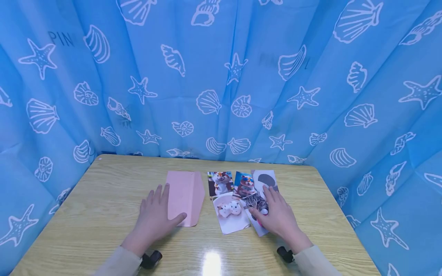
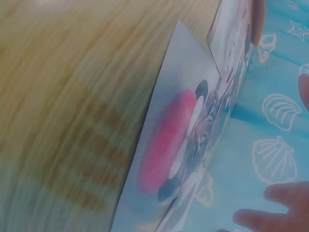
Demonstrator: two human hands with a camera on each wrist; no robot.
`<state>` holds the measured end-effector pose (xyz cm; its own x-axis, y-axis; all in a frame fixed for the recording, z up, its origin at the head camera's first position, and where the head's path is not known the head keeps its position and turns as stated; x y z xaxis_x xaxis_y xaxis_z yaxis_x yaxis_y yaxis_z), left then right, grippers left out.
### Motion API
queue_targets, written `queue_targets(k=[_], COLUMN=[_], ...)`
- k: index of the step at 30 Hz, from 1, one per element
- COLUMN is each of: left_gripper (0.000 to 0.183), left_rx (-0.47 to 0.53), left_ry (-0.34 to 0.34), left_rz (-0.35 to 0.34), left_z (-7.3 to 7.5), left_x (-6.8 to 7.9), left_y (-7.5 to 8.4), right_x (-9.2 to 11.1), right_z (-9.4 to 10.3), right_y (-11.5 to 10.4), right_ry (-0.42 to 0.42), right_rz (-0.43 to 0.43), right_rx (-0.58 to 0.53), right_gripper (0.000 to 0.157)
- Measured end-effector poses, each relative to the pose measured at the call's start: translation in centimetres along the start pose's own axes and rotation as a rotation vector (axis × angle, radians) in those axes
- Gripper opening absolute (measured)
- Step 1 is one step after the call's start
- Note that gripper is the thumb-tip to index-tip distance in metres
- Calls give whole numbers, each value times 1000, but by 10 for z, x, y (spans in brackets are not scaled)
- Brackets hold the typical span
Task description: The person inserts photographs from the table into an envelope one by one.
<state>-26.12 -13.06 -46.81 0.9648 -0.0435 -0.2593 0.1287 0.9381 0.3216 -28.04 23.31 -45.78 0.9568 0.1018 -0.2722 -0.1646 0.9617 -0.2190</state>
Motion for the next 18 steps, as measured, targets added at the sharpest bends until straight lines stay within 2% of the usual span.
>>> queue_targets(k=[8,18], left_gripper=[110,105], left_rx=[35,45], left_ry=[-42,-116], left_rz=[-15,37], left_z=[-14,-30], left_x=[-7,-13], left_y=[11,18], right_x=[1,3], right_z=[-6,-13], right_y=[11,34], right_ry=[-76,-126], right_rz=[-121,-303], right_rx=[-161,-345], right_gripper=[98,100])
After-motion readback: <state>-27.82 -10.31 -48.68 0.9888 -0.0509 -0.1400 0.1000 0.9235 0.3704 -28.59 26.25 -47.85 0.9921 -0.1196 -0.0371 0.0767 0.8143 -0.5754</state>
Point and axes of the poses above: each hand's wrist, its own x-axis away from the middle knuckle, its own z-axis out of the back of the hand, y = z × x, the point moved 10 cm from there along -x, towards the middle knuckle, and after that the axes turned 7 degrees about y, right-handed, at the moved point
